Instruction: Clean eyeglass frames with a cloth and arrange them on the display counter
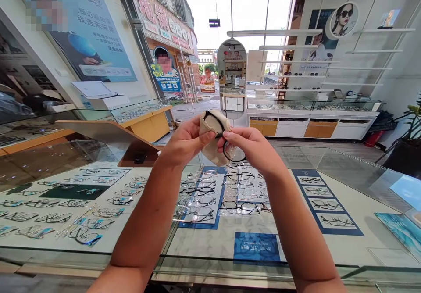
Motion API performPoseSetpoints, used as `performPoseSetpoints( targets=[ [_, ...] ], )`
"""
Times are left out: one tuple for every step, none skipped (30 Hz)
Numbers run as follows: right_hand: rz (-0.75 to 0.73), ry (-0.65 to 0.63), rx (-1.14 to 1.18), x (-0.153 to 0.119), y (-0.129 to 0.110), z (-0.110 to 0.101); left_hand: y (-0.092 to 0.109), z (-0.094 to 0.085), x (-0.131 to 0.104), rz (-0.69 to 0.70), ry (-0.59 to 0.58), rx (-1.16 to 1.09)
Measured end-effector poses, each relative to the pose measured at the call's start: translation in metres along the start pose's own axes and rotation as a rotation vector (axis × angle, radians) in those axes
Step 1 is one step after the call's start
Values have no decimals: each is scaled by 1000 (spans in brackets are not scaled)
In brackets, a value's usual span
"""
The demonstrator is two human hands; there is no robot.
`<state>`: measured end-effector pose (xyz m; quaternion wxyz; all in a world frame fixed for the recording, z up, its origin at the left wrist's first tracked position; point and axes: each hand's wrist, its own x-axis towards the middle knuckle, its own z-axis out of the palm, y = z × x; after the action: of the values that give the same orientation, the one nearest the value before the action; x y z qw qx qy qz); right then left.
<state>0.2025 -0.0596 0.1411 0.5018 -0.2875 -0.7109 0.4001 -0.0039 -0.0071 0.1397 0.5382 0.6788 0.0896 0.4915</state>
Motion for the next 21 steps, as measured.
performPoseSetpoints(
  targets=[
    [-5, -6, 10, 0, 1, 2, -1, 1, 0, 7, 5, 6],
    [-10, -17, 19, 1, 1, 3, -3, 3, 1, 19, 21, 9],
    [-16, -29, 24, 1, 2, 4, -6, 5, 1, 38, 49, 10],
    [-21, -38, 25, 1, 1, 6, -9, 8, 2, 62, 87, 12],
    [-24, -45, 21, 2, 1, 7, -12, 11, 4, 91, 129, 16],
    [-25, -48, 16, 2, 1, 8, -14, 14, 5, 121, 172, 22],
    [-26, -48, 10, 2, 0, 9, -17, 17, 6, 150, 210, 31],
    [-26, -50, 6, 2, 0, 11, -19, 20, 7, 175, 248, 42],
    [-27, -55, 1, 2, -1, 12, -22, 23, 7, 195, 284, 52],
    [-26, -60, -3, 3, -1, 13, -24, 25, 7, 211, 323, 62],
    [-26, -63, -6, 3, 0, 15, -25, 26, 8, 224, 363, 69],
    [-24, -65, -10, 4, 1, 16, -27, 26, 8, 234, 404, 75],
    [-21, -66, -14, 5, 2, 17, -27, 26, 8, 236, 436, 77],
    [-21, -62, -16, 6, 3, 18, -28, 24, 9, 231, 452, 75],
    [-23, -53, -13, 6, 4, 18, -28, 22, 10, 218, 447, 66],
    [-28, -40, -8, 7, 5, 18, -28, 18, 11, 196, 422, 50],
    [-33, -23, 1, 7, 6, 17, -27, 15, 13, 166, 382, 29],
    [-37, -2, 17, 8, 7, 15, -26, 11, 14, 132, 337, 3],
    [-38, 21, 37, 8, 7, 14, -24, 8, 16, 99, 300, -25],
    [-34, 46, 57, 8, 8, 12, -23, 4, 17, 71, 279, -54],
    [-27, 76, 72, 7, 8, 9, -22, 1, 18, 48, 278, -85]
  ],
)
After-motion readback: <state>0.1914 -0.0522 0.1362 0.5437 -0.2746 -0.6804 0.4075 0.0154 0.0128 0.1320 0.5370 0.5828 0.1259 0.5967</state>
